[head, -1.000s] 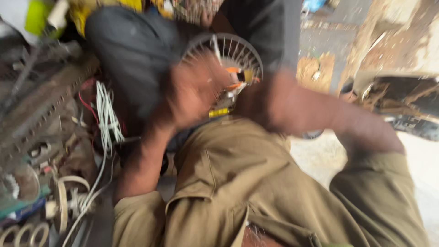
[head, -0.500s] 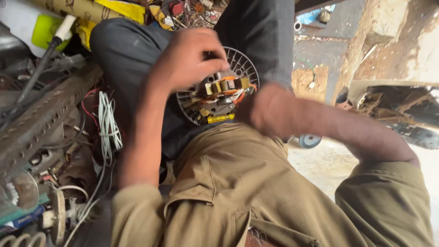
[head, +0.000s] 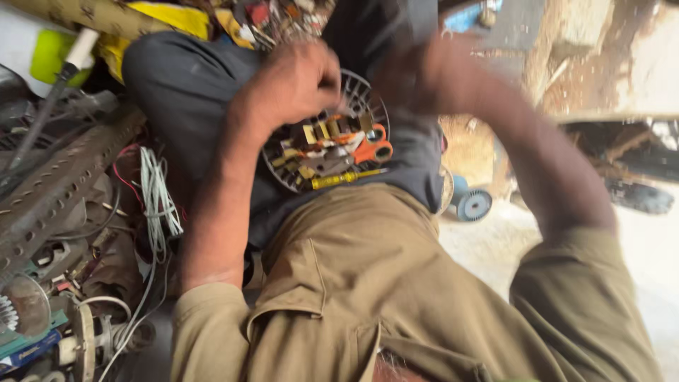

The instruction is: The person sits on the floor and winds copper wire around a motor stator core using a hand-held winding jig. The person rotates the jig and guides the wire into the slots, then uses scissors to trim the wire.

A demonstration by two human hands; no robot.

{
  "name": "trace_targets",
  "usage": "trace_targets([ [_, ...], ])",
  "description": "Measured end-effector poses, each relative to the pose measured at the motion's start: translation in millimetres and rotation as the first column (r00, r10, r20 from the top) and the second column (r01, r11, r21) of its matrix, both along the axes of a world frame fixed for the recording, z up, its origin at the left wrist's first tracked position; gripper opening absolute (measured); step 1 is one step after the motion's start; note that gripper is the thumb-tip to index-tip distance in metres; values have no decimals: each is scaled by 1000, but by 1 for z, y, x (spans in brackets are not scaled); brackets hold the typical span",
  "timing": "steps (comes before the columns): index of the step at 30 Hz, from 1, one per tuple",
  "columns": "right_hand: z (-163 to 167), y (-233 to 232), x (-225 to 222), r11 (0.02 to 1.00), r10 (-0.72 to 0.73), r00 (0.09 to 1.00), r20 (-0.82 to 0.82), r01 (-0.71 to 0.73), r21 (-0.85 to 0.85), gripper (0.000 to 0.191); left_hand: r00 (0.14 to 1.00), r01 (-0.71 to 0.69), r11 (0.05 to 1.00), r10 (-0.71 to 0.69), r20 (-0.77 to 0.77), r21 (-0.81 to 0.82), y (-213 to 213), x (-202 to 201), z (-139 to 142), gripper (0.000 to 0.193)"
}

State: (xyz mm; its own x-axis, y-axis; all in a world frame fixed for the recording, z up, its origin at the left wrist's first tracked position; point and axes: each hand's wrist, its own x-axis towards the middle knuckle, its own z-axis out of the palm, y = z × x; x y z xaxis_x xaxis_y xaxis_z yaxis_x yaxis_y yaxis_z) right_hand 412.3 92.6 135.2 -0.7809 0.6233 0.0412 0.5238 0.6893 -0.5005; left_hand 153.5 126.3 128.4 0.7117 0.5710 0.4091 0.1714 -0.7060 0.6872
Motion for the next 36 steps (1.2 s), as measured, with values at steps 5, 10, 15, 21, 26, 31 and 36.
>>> trace_targets([
  [5,10,-10,-17,978,210,968,-137,-210,14,19,908,-264,903,351,228,-340,-52,-23,3,7],
  [10,-24,29,-35,978,196,938,-286,-209,-16,30,886,-308,924,365,285,-226,-126,-29,-20,10],
  [15,-18,35,-16,987,-143,962,-233,155,31,12,784,-194,892,391,482,-408,-61,-7,-11,12],
  [21,20,-48,-25,942,318,884,343,-253,-221,18,999,-37,944,36,-8,-329,-4,-14,-2,19],
  [26,5,-16,-45,951,298,949,-101,-304,-50,13,939,-338,940,340,-51,32,-118,-36,-30,9],
  [31,-23,44,-30,998,-27,983,-181,38,57,8,691,-319,798,565,450,-512,-112,-25,-44,16],
  [36,-7,3,4,996,-78,993,84,81,-30,18,988,-143,978,132,-79,-149,-2,-3,-2,25],
])
